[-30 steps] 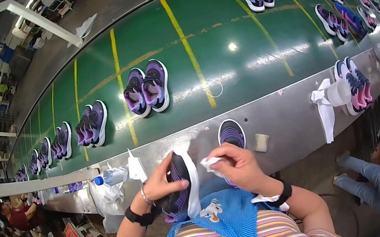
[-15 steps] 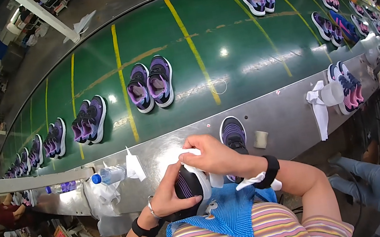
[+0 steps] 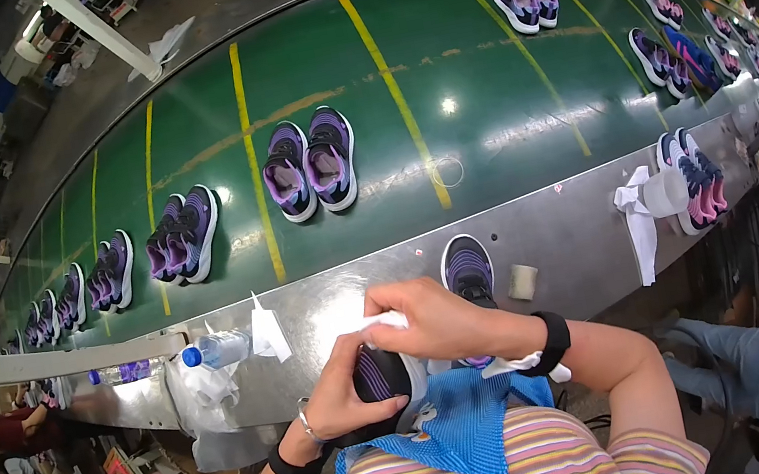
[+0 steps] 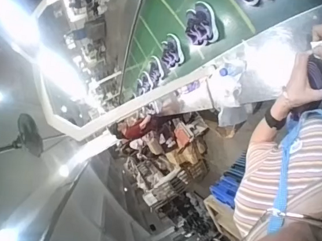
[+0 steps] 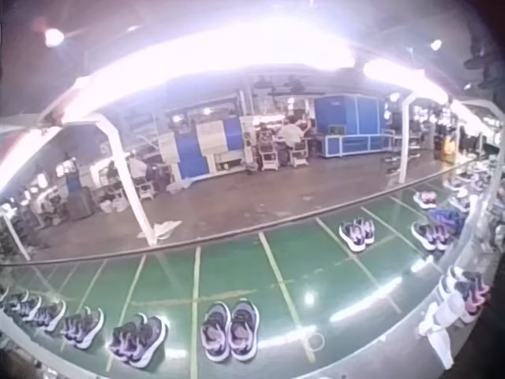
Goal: Inspecting and wiping finished shoes on a production conveyor belt.
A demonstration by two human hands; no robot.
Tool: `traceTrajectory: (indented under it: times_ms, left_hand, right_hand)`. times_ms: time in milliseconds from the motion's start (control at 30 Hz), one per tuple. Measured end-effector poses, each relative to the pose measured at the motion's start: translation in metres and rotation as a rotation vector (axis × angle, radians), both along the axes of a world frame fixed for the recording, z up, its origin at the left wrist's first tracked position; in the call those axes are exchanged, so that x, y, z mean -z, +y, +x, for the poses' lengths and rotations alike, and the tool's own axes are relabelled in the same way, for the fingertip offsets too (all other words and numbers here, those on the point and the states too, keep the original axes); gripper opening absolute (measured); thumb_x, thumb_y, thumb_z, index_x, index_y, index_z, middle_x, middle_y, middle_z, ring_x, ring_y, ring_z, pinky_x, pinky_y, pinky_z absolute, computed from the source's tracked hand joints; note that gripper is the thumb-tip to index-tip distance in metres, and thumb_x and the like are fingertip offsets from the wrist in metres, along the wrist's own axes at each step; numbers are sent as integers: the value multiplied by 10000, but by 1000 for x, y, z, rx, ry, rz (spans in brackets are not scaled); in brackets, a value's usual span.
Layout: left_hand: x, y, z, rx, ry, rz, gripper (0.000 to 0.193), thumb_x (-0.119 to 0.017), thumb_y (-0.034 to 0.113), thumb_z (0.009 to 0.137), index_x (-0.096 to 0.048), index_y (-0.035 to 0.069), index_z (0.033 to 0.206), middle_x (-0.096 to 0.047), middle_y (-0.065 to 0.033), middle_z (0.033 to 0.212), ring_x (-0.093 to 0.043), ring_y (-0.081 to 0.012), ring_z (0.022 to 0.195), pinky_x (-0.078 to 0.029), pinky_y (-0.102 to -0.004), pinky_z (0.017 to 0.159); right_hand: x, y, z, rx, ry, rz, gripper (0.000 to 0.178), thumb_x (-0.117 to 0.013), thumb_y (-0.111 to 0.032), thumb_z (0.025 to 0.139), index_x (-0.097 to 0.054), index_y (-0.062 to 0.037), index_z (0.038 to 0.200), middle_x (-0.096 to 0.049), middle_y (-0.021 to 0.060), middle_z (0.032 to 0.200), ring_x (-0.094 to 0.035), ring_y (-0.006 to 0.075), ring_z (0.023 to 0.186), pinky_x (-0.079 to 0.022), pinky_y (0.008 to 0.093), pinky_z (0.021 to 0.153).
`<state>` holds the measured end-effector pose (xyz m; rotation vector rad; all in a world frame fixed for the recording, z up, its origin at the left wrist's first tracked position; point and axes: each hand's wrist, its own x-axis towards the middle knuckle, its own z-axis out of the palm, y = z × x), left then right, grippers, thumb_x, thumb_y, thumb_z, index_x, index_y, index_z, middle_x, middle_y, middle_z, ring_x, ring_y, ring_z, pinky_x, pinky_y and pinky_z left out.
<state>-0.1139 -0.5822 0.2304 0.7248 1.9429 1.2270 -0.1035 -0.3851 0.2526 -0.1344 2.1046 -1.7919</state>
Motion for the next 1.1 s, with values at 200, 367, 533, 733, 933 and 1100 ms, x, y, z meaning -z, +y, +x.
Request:
traceTrajectory:
  times_ms: [200, 367, 533, 733, 933, 1100]
  left_hand:
    - [-13, 5, 2, 5, 35, 25, 835, -764, 273, 550, -328, -18, 1200, -393, -189, 1081, -417, -307, 1040, -354, -360, 905]
    - [-19, -4, -1, -63, 71, -14, 866, -767, 270, 550, -296, -17, 1217, -372, -198, 1088, -390, -321, 1061, -352, -364, 911]
    - [-21, -2, 0, -108, 145, -93, 871, -780, 264, 535, -290, -21, 1197, -351, -208, 1044, -380, -343, 1035, -370, -369, 886]
    - [-4, 2, 14, -124, 328, -190, 847, -791, 228, 484, -301, -22, 1129, -332, -221, 980, -395, -348, 930, -404, -386, 790]
    - [9, -4, 25, -119, 365, -173, 811, -787, 202, 473, -324, -18, 1101, -336, -217, 966, -381, -346, 928, -403, -383, 778]
    - [5, -10, 22, -266, 468, -163, 814, -802, 221, 444, -345, 18, 1086, -357, -189, 969, -372, -318, 931, -383, -393, 781]
  right_hand:
    - [25, -8, 0, 152, -92, -201, 168, -562, -156, 806, -520, 5, 782, -532, 7, 680, -483, 84, 586, -400, 249, 531]
    - [16, -2, 13, 466, -292, -535, 134, -556, -167, 842, -521, -40, 867, -526, -2, 718, -492, 49, 581, -406, 196, 523]
    - [-5, -11, 25, 398, -167, -431, 98, -570, -118, 823, -509, -49, 857, -516, -10, 753, -478, 39, 646, -397, 197, 558]
    - [2, -25, 36, 331, -306, -256, 159, -626, -101, 736, -496, -57, 816, -496, -27, 733, -457, 31, 664, -380, 195, 555]
    - [33, -29, 60, 371, -164, -239, 169, -627, -80, 722, -489, -50, 815, -493, -19, 741, -453, 37, 662, -383, 190, 566]
    - [55, -29, 82, 447, -312, -445, 143, -622, -74, 748, -513, -47, 837, -524, -10, 768, -478, 40, 688, -396, 188, 589]
